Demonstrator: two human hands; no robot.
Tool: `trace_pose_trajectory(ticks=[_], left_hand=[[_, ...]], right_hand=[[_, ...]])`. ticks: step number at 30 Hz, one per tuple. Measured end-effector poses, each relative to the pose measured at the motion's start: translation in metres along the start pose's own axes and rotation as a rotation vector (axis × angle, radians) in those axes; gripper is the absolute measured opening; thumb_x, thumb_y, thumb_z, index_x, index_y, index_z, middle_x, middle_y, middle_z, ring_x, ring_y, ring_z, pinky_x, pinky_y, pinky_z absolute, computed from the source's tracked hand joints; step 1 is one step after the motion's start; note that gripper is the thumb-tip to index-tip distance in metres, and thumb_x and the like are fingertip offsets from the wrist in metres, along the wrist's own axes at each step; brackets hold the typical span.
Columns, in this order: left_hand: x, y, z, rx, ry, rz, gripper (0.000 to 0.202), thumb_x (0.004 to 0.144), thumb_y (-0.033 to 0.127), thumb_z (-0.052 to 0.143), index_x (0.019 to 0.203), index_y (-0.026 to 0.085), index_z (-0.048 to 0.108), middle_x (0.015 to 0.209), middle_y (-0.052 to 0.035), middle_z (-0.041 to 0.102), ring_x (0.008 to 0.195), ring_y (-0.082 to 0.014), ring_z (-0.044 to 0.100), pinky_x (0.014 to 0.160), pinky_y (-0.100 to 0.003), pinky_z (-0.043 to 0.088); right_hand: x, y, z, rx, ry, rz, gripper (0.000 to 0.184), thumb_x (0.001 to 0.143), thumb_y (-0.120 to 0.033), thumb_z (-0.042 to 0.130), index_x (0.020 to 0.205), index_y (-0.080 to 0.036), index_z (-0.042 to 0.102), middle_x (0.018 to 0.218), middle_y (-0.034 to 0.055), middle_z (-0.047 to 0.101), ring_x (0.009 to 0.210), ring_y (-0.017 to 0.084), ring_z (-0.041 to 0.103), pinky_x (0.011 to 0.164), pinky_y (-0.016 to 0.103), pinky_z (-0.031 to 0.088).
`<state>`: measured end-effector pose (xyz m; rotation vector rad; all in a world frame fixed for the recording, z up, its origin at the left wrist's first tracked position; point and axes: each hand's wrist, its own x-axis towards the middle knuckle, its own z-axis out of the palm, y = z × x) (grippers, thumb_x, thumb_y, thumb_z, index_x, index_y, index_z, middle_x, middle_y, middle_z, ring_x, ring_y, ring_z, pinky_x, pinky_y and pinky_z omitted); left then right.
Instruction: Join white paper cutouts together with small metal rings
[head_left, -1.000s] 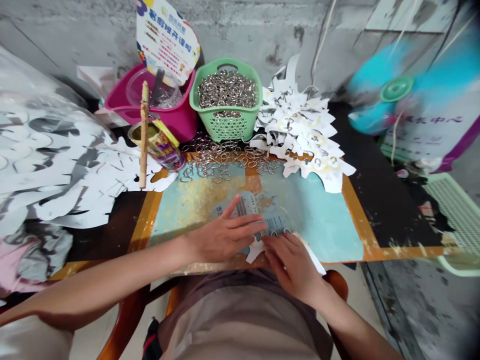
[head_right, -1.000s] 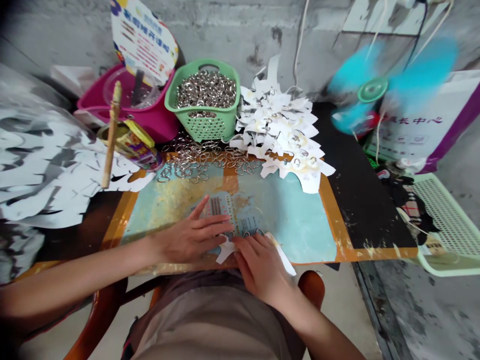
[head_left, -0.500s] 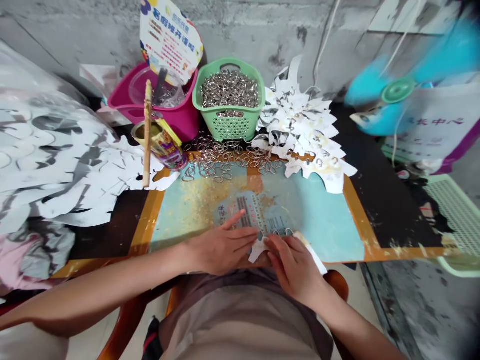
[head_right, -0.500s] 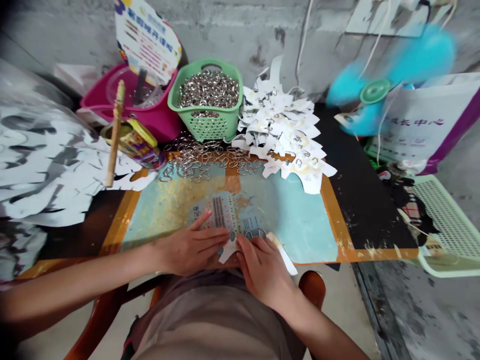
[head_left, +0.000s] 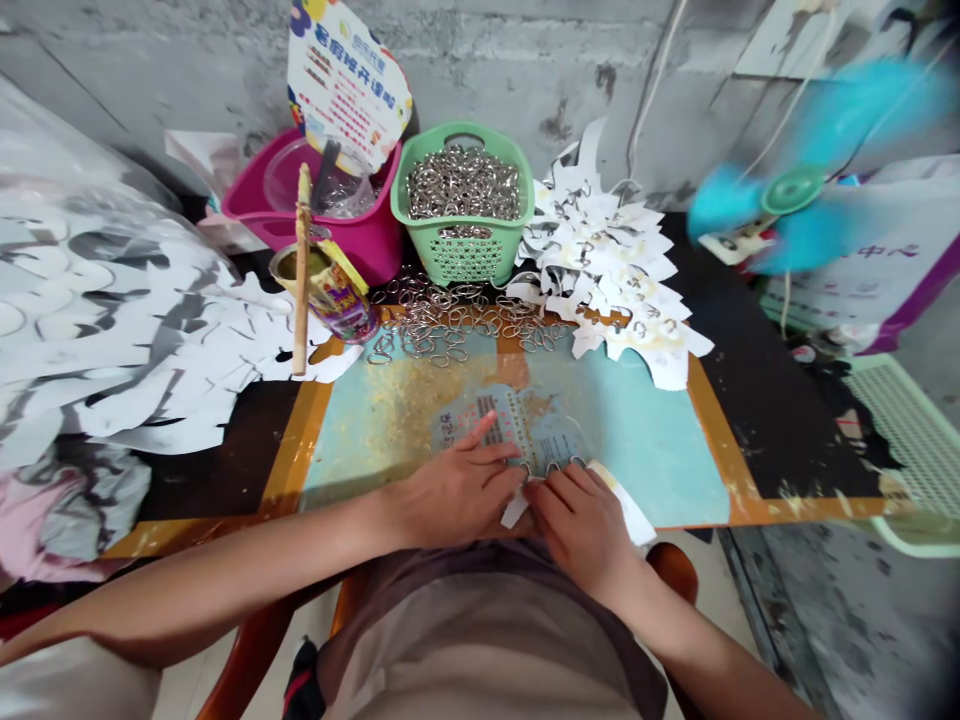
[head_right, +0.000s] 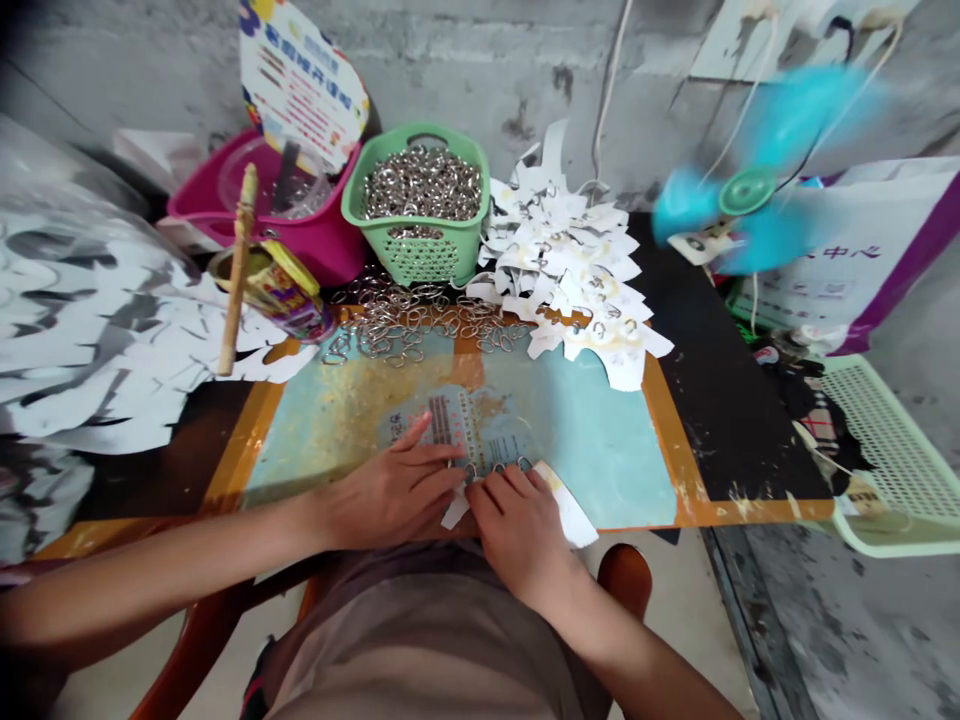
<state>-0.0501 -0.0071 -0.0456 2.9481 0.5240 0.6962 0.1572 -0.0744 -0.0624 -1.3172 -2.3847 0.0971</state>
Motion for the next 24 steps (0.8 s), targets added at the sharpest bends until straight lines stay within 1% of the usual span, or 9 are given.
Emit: trace_pose_trajectory(ticks=[3,6,9,10,12,15,18,21,24], left_hand=[[0.004,0.002,0.003,0.007,0.020,-0.019,0.022,0.095,0.036,0.057,0.091,0.017,0.065,0.083,-0.0051,0.074,0.107,-0.0213,0.067,0.126,-0.050,0.016],[0.004,0.001,0.005,0.040,0.029,0.003,0.027,0.094,0.041,0.057,0.084,0.018,0.066,0.081,-0.0049,0.073,0.105,-0.0210,0.067,0.127,-0.051,0.014],[0.003,-0.001,0.006,0.035,0.011,0.022,0.024,0.093,0.038,0.058,0.088,0.016,0.066,0.081,-0.0058,0.072,0.105,-0.0206,0.067,0.127,-0.051,0.012],[0.003,-0.002,0.006,0.027,0.007,0.018,0.023,0.093,0.038,0.058,0.089,0.016,0.066,0.081,-0.0059,0.072,0.105,-0.0207,0.067,0.127,-0.052,0.012],[0.002,-0.003,0.007,0.018,0.012,0.005,0.022,0.093,0.037,0.058,0.091,0.016,0.065,0.082,-0.0060,0.072,0.105,-0.0211,0.067,0.126,-0.052,0.013],[0.002,-0.002,0.009,0.020,0.041,-0.014,0.022,0.092,0.037,0.058,0.092,0.017,0.065,0.085,-0.0066,0.073,0.107,-0.0214,0.067,0.126,-0.051,0.016],[0.002,-0.001,0.009,0.027,0.055,0.005,0.019,0.093,0.034,0.058,0.092,0.016,0.065,0.089,-0.0072,0.074,0.111,-0.0211,0.067,0.126,-0.051,0.014],[0.000,-0.001,0.009,0.040,0.047,0.012,0.016,0.095,0.029,0.055,0.092,0.017,0.065,0.085,-0.0050,0.074,0.113,-0.0207,0.066,0.126,-0.055,0.009],[-0.004,0.000,0.010,0.058,0.044,0.027,0.018,0.095,0.032,0.057,0.091,0.017,0.065,0.086,-0.0049,0.075,0.117,-0.0216,0.064,0.126,-0.057,0.006]], right_hand=[[0.000,-0.002,0.004,-0.052,0.020,0.044,0.020,0.095,-0.011,0.047,0.090,-0.017,0.065,0.073,0.0062,0.061,0.072,0.024,0.049,0.064,0.037,0.031],[0.001,-0.003,0.000,0.040,-0.022,0.099,0.019,0.097,-0.014,0.045,0.091,-0.018,0.062,0.078,0.0058,0.063,0.074,0.023,0.052,0.067,0.036,0.033],[0.002,-0.003,-0.008,0.131,-0.080,0.138,0.014,0.096,-0.022,0.051,0.105,-0.017,0.060,0.087,0.0064,0.066,0.080,0.024,0.054,0.071,0.036,0.035],[0.002,-0.003,-0.009,0.133,-0.087,0.143,0.015,0.095,-0.024,0.053,0.106,-0.018,0.060,0.087,0.0063,0.066,0.081,0.024,0.054,0.071,0.036,0.035],[0.002,-0.003,-0.009,0.108,-0.076,0.142,0.010,0.095,-0.026,0.054,0.098,-0.020,0.062,0.083,0.0053,0.065,0.079,0.024,0.054,0.070,0.036,0.034],[0.003,-0.004,-0.004,0.060,-0.025,0.135,0.016,0.097,-0.022,0.051,0.087,-0.021,0.064,0.076,0.0044,0.062,0.075,0.023,0.052,0.069,0.036,0.031],[0.003,-0.005,0.000,0.038,0.012,0.111,0.021,0.097,-0.017,0.047,0.087,-0.020,0.065,0.074,0.0052,0.061,0.074,0.023,0.051,0.067,0.036,0.029],[0.003,-0.003,0.001,0.026,0.003,0.081,0.023,0.096,-0.013,0.043,0.087,-0.018,0.064,0.075,0.0062,0.061,0.073,0.023,0.050,0.066,0.037,0.028],[-0.001,0.000,0.001,0.030,-0.012,0.054,0.024,0.096,-0.011,0.041,0.091,-0.018,0.063,0.075,0.0059,0.061,0.073,0.023,0.050,0.066,0.037,0.028]])
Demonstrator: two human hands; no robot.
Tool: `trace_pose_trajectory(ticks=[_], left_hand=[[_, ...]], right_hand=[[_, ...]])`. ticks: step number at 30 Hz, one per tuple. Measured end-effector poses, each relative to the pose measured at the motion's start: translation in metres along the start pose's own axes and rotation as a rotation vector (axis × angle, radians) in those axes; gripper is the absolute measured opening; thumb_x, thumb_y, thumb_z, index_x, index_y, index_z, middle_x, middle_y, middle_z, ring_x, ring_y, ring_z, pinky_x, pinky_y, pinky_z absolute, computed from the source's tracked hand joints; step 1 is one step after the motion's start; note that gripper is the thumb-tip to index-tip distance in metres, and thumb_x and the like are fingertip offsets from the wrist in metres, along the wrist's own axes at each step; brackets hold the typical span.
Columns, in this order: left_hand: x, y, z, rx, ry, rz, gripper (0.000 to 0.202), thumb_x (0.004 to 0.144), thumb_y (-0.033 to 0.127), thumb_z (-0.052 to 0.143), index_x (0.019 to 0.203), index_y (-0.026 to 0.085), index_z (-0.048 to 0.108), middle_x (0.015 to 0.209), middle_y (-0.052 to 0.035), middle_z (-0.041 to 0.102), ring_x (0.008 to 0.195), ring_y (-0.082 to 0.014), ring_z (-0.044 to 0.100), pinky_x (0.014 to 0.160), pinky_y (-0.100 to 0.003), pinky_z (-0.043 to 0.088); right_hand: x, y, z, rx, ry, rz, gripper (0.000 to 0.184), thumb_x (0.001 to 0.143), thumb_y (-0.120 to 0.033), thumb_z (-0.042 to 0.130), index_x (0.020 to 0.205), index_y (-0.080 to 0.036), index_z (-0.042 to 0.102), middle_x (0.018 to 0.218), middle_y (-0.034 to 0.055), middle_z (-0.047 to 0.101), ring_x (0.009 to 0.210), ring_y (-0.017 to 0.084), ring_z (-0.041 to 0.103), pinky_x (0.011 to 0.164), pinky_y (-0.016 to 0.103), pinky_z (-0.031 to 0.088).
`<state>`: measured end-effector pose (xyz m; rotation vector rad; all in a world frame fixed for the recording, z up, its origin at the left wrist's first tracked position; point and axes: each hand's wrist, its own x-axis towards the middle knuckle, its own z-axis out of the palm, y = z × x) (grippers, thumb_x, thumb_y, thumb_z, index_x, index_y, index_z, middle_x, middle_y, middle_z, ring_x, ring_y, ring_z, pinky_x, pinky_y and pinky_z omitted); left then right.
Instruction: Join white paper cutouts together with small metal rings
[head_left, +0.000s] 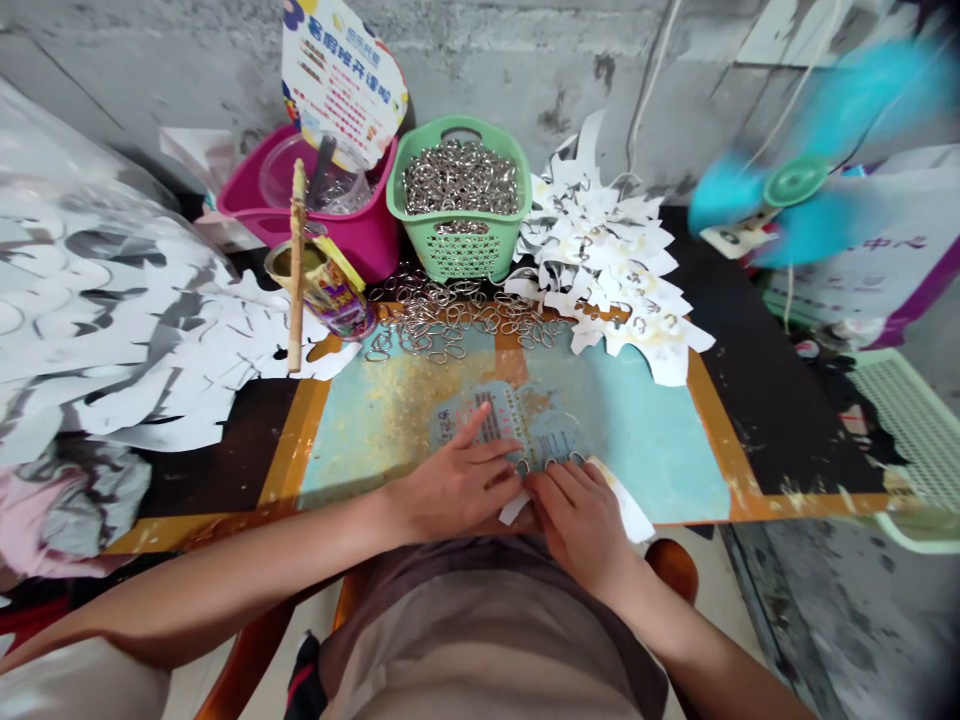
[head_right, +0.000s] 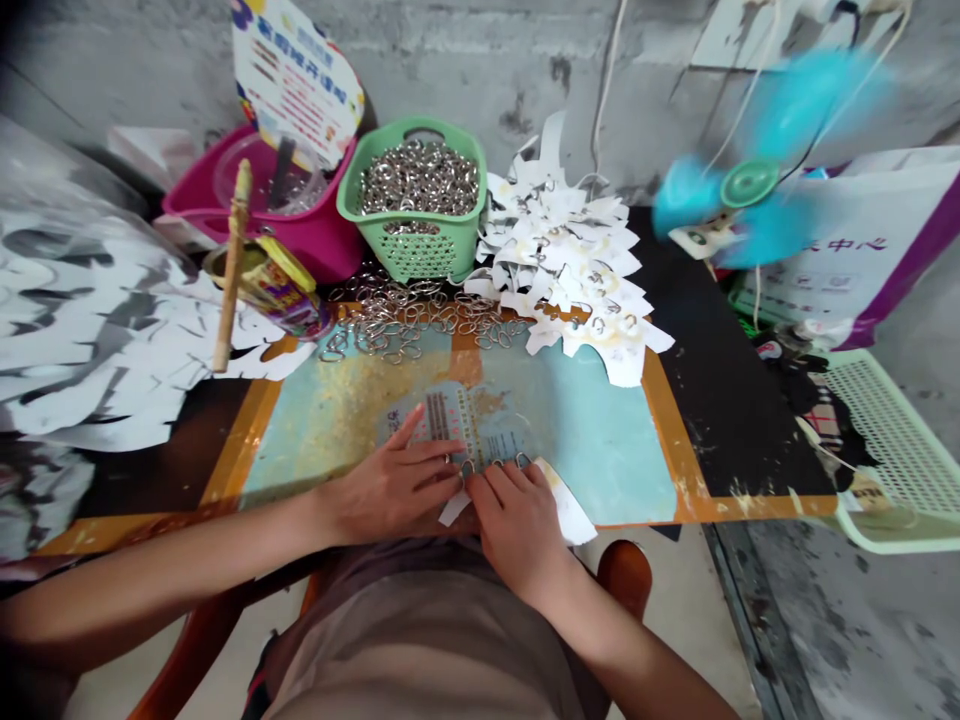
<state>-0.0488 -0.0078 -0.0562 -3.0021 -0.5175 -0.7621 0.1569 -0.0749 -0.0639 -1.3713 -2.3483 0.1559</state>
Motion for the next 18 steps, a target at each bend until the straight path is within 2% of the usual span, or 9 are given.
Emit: trace_pose_trajectory(ticks=[2,6,8,10,12,14,16,18], left_hand=[[-0.004,0.001,0.001,0.022,-0.001,0.027,0.018,0.096,0.033,0.057,0.091,0.017,0.066,0.091,-0.0060,0.076,0.120,-0.0221,0.063,0.125,-0.058,0.006],[-0.014,0.004,0.000,0.056,-0.068,0.050,0.012,0.095,0.022,0.056,0.102,0.016,0.065,0.110,-0.0093,0.074,0.127,-0.0236,0.056,0.123,-0.063,-0.003],[-0.017,0.005,-0.003,0.022,-0.098,0.000,0.016,0.093,0.022,0.059,0.107,0.017,0.065,0.118,-0.0110,0.071,0.130,-0.0257,0.053,0.121,-0.065,-0.007],[-0.019,0.008,-0.008,-0.033,-0.108,-0.084,0.025,0.090,0.029,0.062,0.112,0.018,0.064,0.126,-0.0131,0.065,0.134,-0.0299,0.048,0.120,-0.067,-0.006],[-0.020,0.012,-0.013,-0.067,-0.129,-0.166,0.034,0.086,0.032,0.063,0.118,0.020,0.064,0.133,-0.0145,0.059,0.138,-0.0340,0.042,0.119,-0.069,-0.005],[-0.021,0.018,-0.016,-0.065,-0.154,-0.219,0.037,0.085,0.031,0.062,0.121,0.022,0.063,0.135,-0.0139,0.056,0.140,-0.0354,0.038,0.118,-0.070,-0.006],[-0.023,0.024,-0.016,-0.038,-0.166,-0.237,0.037,0.086,0.030,0.062,0.122,0.021,0.063,0.134,-0.0129,0.056,0.140,-0.0348,0.037,0.119,-0.068,-0.008],[-0.025,0.029,-0.015,-0.019,-0.168,-0.242,0.039,0.086,0.029,0.062,0.124,0.019,0.062,0.133,-0.0131,0.056,0.139,-0.0344,0.038,0.119,-0.067,-0.010]], right_hand=[[-0.003,0.001,0.000,0.011,-0.019,-0.027,0.022,0.096,-0.011,0.042,0.096,-0.018,0.063,0.076,0.0055,0.062,0.073,0.023,0.050,0.066,0.037,0.028],[-0.009,-0.001,-0.006,-0.014,-0.091,-0.067,0.014,0.096,-0.015,0.050,0.102,-0.018,0.063,0.087,0.0050,0.068,0.079,0.023,0.052,0.075,0.039,0.032],[-0.010,-0.002,-0.014,-0.007,-0.108,-0.040,0.012,0.097,-0.020,0.053,0.105,-0.020,0.063,0.095,0.0048,0.071,0.086,0.024,0.055,0.086,0.044,0.033],[-0.008,0.001,-0.021,0.096,-0.117,-0.003,0.012,0.098,-0.023,0.055,0.107,-0.023,0.063,0.096,0.0036,0.071,0.089,0.024,0.056,0.093,0.047,0.033],[-0.006,0.006,-0.026,0.275,-0.080,0.075,0.012,0.099,-0.022,0.052,0.106,-0.024,0.062,0.092,0.0028,0.069,0.089,0.022,0.057,0.089,0.042,0.040],[-0.002,0.012,-0.026,0.377,0.028,0.171,0.015,0.100,-0.021,0.049,0.108,-0.023,0.061,0.098,0.0058,0.067,0.092,0.021,0.057,0.082,0.036,0.045],[0.004,0.015,-0.023,0.311,0.107,0.213,0.018,0.097,-0.021,0.053,0.113,-0.020,0.061,0.114,0.0121,0.062,0.101,0.025,0.055,0.084,0.038,0.046],[0.010,0.013,-0.020,0.181,0.051,0.174,0.019,0.093,-0.023,0.060,0.111,-0.018,0.063,0.125,0.0148,0.058,0.110,0.031,0.050,0.090,0.045,0.043]])
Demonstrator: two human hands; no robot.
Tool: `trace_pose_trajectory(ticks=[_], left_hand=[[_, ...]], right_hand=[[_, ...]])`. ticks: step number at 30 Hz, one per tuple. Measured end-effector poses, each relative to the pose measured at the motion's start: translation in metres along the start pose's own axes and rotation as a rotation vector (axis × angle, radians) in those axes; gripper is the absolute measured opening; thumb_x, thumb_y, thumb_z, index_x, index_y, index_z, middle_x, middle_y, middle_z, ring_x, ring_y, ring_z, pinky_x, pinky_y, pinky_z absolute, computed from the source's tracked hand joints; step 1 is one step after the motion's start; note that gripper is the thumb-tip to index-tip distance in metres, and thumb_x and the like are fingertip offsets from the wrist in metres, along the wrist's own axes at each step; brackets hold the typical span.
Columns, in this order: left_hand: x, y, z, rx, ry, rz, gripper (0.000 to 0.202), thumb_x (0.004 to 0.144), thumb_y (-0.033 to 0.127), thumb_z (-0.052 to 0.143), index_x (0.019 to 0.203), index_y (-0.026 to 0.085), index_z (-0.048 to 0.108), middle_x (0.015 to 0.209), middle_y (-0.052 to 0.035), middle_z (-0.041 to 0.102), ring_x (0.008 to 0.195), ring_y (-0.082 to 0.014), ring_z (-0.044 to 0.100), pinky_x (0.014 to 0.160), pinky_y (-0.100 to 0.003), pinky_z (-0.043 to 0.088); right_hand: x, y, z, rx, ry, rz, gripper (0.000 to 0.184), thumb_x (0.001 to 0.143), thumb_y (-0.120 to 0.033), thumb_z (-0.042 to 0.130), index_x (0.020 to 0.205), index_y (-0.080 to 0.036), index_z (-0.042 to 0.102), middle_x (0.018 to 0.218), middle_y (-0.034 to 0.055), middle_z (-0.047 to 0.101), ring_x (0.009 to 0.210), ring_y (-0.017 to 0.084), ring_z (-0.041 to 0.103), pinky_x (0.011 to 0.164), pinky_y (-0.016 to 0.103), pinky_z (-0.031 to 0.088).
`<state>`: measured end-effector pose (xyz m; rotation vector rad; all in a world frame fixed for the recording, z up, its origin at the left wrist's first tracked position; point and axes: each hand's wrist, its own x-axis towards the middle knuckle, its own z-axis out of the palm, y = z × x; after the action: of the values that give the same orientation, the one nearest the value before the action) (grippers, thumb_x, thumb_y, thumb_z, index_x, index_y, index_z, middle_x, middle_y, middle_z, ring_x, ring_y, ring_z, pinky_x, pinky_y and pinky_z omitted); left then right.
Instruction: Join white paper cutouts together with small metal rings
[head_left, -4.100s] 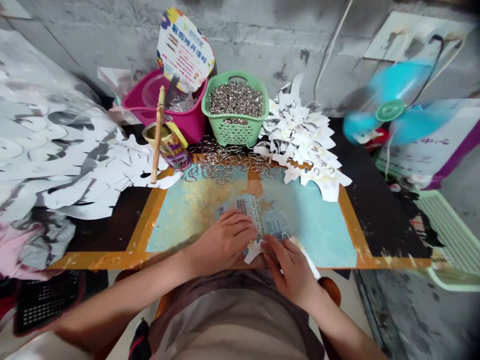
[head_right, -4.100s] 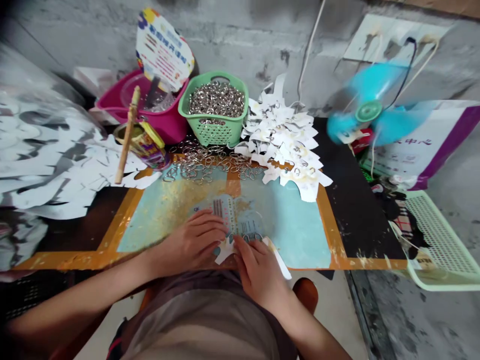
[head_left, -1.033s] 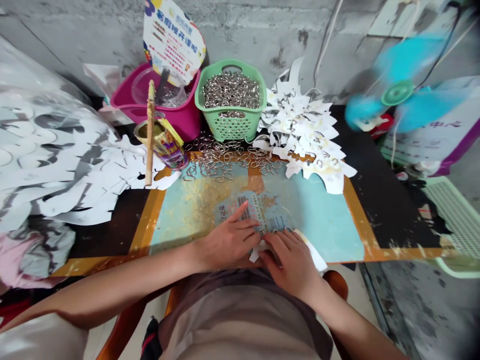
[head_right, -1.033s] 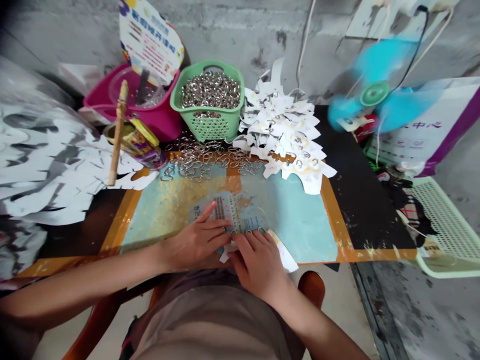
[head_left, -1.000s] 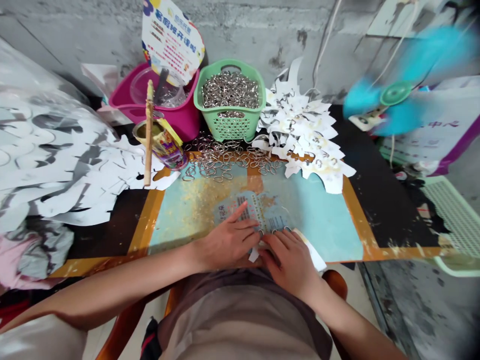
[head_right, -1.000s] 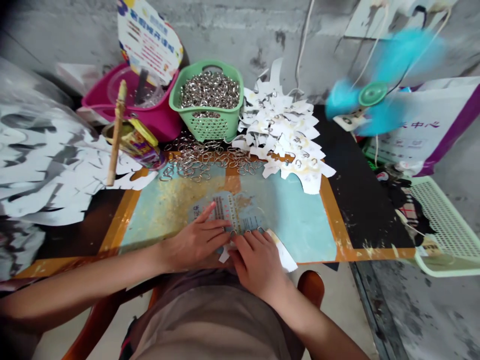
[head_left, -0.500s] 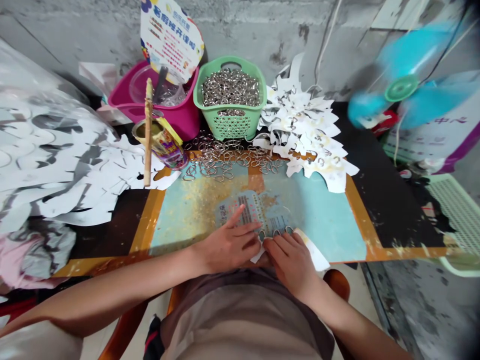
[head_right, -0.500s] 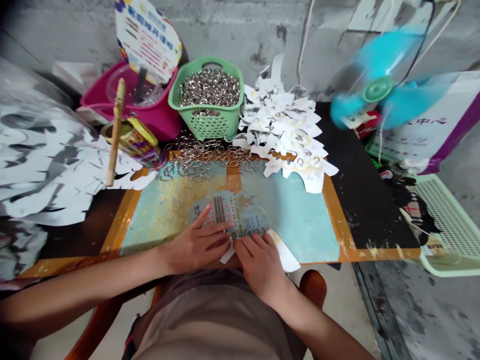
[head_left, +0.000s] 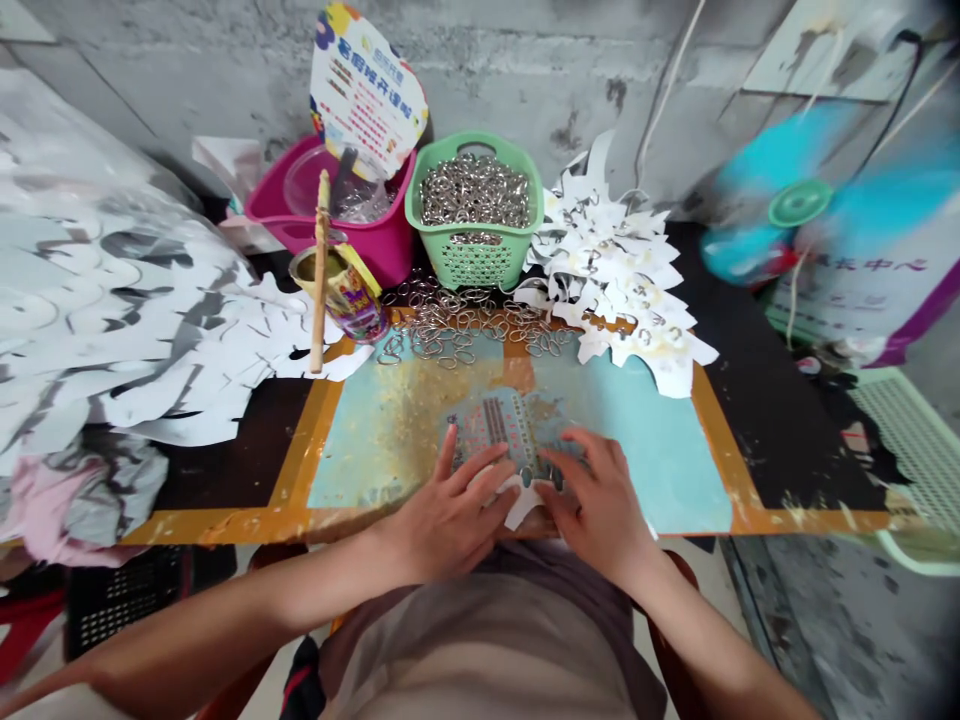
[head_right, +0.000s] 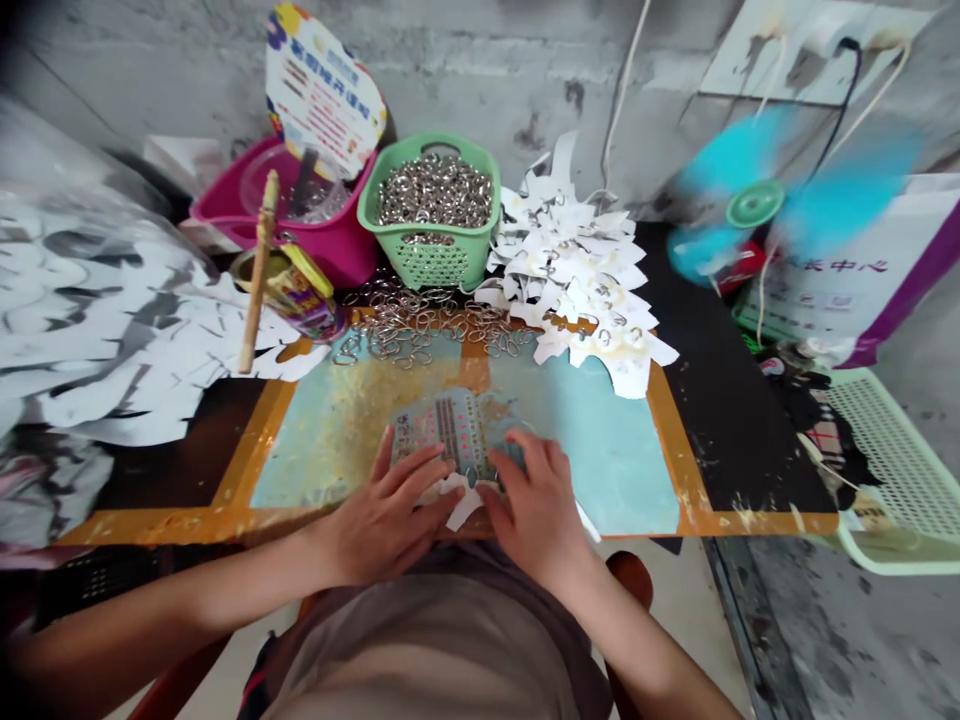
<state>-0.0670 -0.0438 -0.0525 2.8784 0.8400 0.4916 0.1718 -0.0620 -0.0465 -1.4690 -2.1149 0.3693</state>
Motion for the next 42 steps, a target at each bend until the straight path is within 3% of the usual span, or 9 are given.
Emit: trace_pose_trajectory(ticks=[5,10,19,23,28,32,36,39,42], left_hand=[[0.000,0.001,-0.005,-0.204,0.108,-0.080,0.039,0.084,0.016,0.059,0.123,0.020,0.058,0.134,-0.0146,0.051,0.136,-0.0327,0.041,0.120,-0.066,0.008],[0.019,-0.007,-0.025,-0.417,0.191,-0.244,0.043,0.089,0.028,0.060,0.127,0.014,0.046,0.131,-0.0187,0.048,0.129,-0.0309,0.045,0.111,-0.054,0.036],[0.032,-0.012,-0.010,-0.195,-0.109,-0.147,0.019,0.089,0.035,0.064,0.097,0.017,0.062,0.121,-0.0134,0.054,0.120,-0.0320,0.048,0.110,-0.058,0.032],[0.023,-0.005,0.000,-0.155,-0.061,-0.111,0.012,0.093,0.028,0.059,0.096,0.017,0.060,0.125,-0.0151,0.054,0.127,-0.0321,0.046,0.115,-0.063,0.024],[0.018,-0.001,0.002,-0.189,0.051,-0.057,0.009,0.095,0.024,0.056,0.100,0.016,0.059,0.120,-0.0151,0.059,0.128,-0.0289,0.049,0.118,-0.062,0.022],[0.028,-0.011,-0.015,-0.406,-0.015,-0.093,0.022,0.092,0.031,0.063,0.108,0.016,0.064,0.131,-0.0169,0.054,0.129,-0.0295,0.049,0.115,-0.054,0.034],[0.044,-0.020,-0.039,-0.782,-0.145,-0.060,0.019,0.092,0.032,0.063,0.082,0.018,0.072,0.133,-0.0119,0.050,0.122,-0.0237,0.055,0.100,-0.034,0.049],[0.050,-0.016,-0.050,-1.008,-0.111,-0.088,0.028,0.089,0.041,0.067,0.077,0.017,0.072,0.135,-0.0115,0.049,0.124,-0.0257,0.052,0.101,-0.036,0.049],[0.048,-0.004,-0.052,-1.193,-0.030,-0.132,0.041,0.087,0.053,0.066,0.068,0.017,0.070,0.125,-0.0125,0.058,0.133,-0.0295,0.044,0.111,-0.046,0.039]], right_hand=[[0.011,-0.009,-0.002,-0.009,-0.270,-0.044,0.007,0.093,-0.014,0.058,0.088,-0.018,0.061,0.098,0.0071,0.066,0.106,0.029,0.049,0.091,0.044,0.037],[0.014,-0.008,-0.005,0.014,-0.338,-0.057,0.011,0.094,-0.016,0.058,0.105,-0.018,0.060,0.100,0.0068,0.064,0.099,0.026,0.051,0.087,0.042,0.036],[0.005,-0.010,-0.002,0.132,-0.327,-0.030,0.006,0.095,-0.013,0.055,0.096,-0.019,0.057,0.099,0.0048,0.062,0.097,0.024,0.052,0.086,0.039,0.039],[0.003,-0.013,-0.003,0.171,-0.321,0.038,0.011,0.093,-0.014,0.059,0.104,-0.017,0.056,0.105,0.0083,0.060,0.096,0.024,0.054,0.083,0.037,0.043],[0.002,-0.020,-0.009,0.123,-0.397,-0.009,0.009,0.093,-0.017,0.062,0.086,-0.017,0.058,0.093,0.0064,0.061,0.092,0.023,0.052,0.080,0.035,0.041],[0.008,-0.024,-0.026,0.192,-0.425,-0.056,0.009,0.096,-0.019,0.059,0.087,-0.018,0.057,0.086,0.0028,0.063,0.085,0.020,0.053,0.076,0.032,0.038],[0.023,-0.021,-0.048,0.364,-0.490,-0.023,0.011,0.097,-0.028,0.058,0.091,-0.019,0.061,0.084,0.0013,0.063,0.080,0.016,0.054,0.071,0.028,0.038],[0.034,-0.019,-0.058,0.604,-0.606,-0.089,0.029,0.098,-0.037,0.053,0.077,-0.018,0.061,0.074,0.0001,0.057,0.070,0.014,0.052,0.065,0.025,0.038],[0.037,-0.020,-0.056,0.858,-0.605,-0.194,0.040,0.098,-0.046,0.050,0.069,-0.020,0.058,0.072,0.0006,0.056,0.074,0.015,0.054,0.072,0.028,0.041]])
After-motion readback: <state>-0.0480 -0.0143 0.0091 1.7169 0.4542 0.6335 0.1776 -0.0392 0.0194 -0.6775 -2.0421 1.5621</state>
